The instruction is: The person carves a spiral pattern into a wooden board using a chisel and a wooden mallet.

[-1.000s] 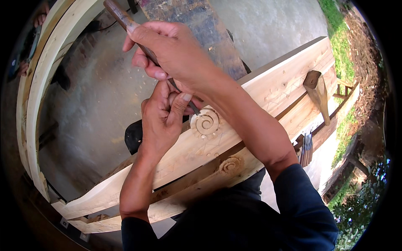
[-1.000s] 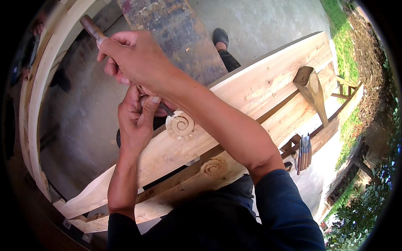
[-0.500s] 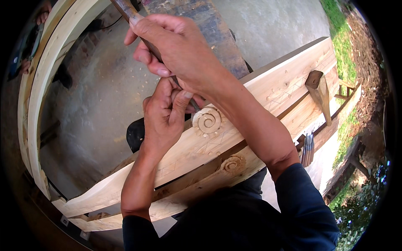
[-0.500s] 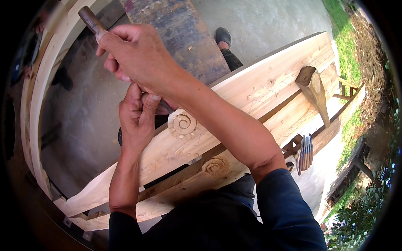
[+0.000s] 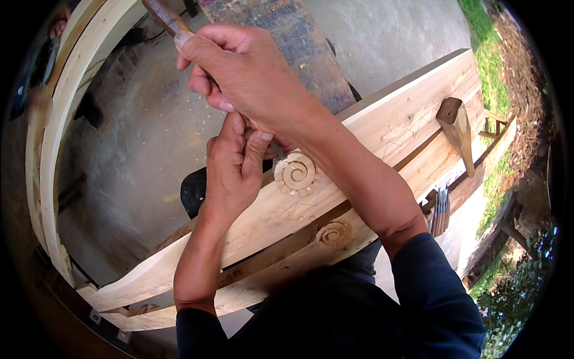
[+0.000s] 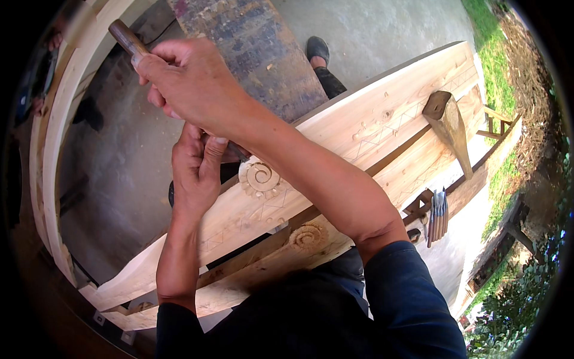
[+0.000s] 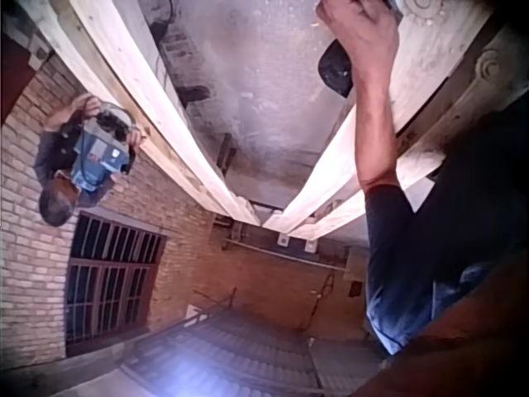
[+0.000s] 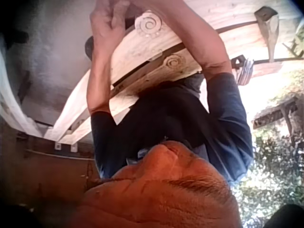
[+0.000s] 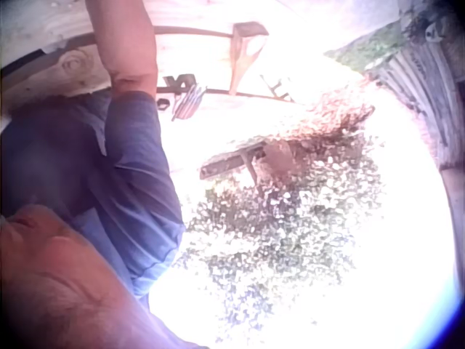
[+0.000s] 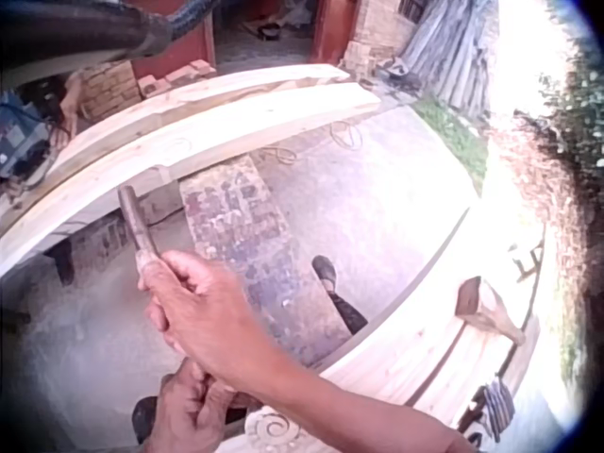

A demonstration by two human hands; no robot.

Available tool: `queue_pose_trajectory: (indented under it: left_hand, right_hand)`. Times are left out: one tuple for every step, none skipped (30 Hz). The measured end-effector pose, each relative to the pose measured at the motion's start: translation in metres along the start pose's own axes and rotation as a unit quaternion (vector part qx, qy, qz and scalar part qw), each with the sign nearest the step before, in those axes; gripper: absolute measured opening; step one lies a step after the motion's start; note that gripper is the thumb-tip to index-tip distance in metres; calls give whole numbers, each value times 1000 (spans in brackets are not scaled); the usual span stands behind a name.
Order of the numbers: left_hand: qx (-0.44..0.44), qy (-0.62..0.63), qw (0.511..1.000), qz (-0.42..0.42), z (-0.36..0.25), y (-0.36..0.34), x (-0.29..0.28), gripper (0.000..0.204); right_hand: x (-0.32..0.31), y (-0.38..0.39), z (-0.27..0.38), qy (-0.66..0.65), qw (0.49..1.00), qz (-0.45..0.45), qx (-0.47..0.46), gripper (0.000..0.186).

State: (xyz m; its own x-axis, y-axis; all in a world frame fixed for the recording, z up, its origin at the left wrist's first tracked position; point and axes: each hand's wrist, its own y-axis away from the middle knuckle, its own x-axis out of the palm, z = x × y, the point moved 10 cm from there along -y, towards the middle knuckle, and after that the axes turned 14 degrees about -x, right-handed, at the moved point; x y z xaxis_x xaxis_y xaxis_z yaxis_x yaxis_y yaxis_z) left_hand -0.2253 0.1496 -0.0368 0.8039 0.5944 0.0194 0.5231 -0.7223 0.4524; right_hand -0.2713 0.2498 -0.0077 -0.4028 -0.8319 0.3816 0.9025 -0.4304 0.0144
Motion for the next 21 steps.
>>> queue_pose_trajectory:
  left_hand:
    - [-5,-2,1000,1,1,0,0,26]
    - [-9,-3,1000,0,2,0,0,26]
    - [-13,-4,1000,0,3,-1,0,26]
    - [-14,-8,1000,4,4,-1,1,26]
    - [-14,-12,1000,7,6,-1,1,26]
    - [-14,-16,1000,11,7,-2,1,26]
    - [-15,-25,1000,9,8,-2,0,26]
    - [-17,-34,999,8,9,-3,0,26]
    - [-19,-43,999,7,11,-3,-1,26]
    - [-18,-49,999,7,11,-3,-1,26]
    - [-17,-54,998,8,12,-2,0,25]
    - [-16,-60,998,8,12,0,0,25]
    - [-16,-64,998,5,11,1,-1,25]
    - [-14,-66,998,3,9,0,0,25]
    - [-13,-68,998,2,8,-1,1,24]
    - [-2,-56,998,2,6,-2,3,24]
    - [5,-46,999,0,4,0,3,24]
    - [12,-36,999,-2,3,2,2,23]
    - [23,-34,999,-2,2,3,2,23]
    - [35,-31,999,-2,2,3,1,22]
    - [47,-28,998,-3,0,4,1,21]
  right_hand:
    - [0,0,-2,1,1000,0,-2,32]
    - [-1,-1,-3,3,1000,1,-4,33]
    - [-2,-1,-6,0,1000,-1,0,33]
    - [-3,-1,-8,-4,1000,-3,5,33]
    - [-4,-1,-9,-8,1000,-5,9,33]
    - [-4,-1,-8,-6,1000,-7,10,33]
    - [-4,0,-7,-5,1000,-8,11,33]
    - [-5,1,-8,-4,1000,-10,12,33]
    - [-6,2,-9,1,1000,-6,16,33]
    - [-6,4,-11,5,1000,-1,20,33]
    - [-6,6,-12,10,1000,3,24,34]
    - [-6,7,-12,7,1000,0,26,34]
    - [-4,8,-12,5,1000,-3,28,33]
    - [-6,8,-12,5,1000,-7,29,33]
    - [-8,7,-10,2,1000,-6,22,34]
    - [-9,7,-7,-2,1000,-6,14,35]
    - [-7,8,-4,-10,1000,-4,8,35]
    - [-9,7,-3,-64,997,-25,21,35]
    - [-14,6,-1,-117,991,-47,34,35]
    - [-16,6,1,-169,982,-66,46,34]
    - [-16,5,5,-146,987,-63,31,34]
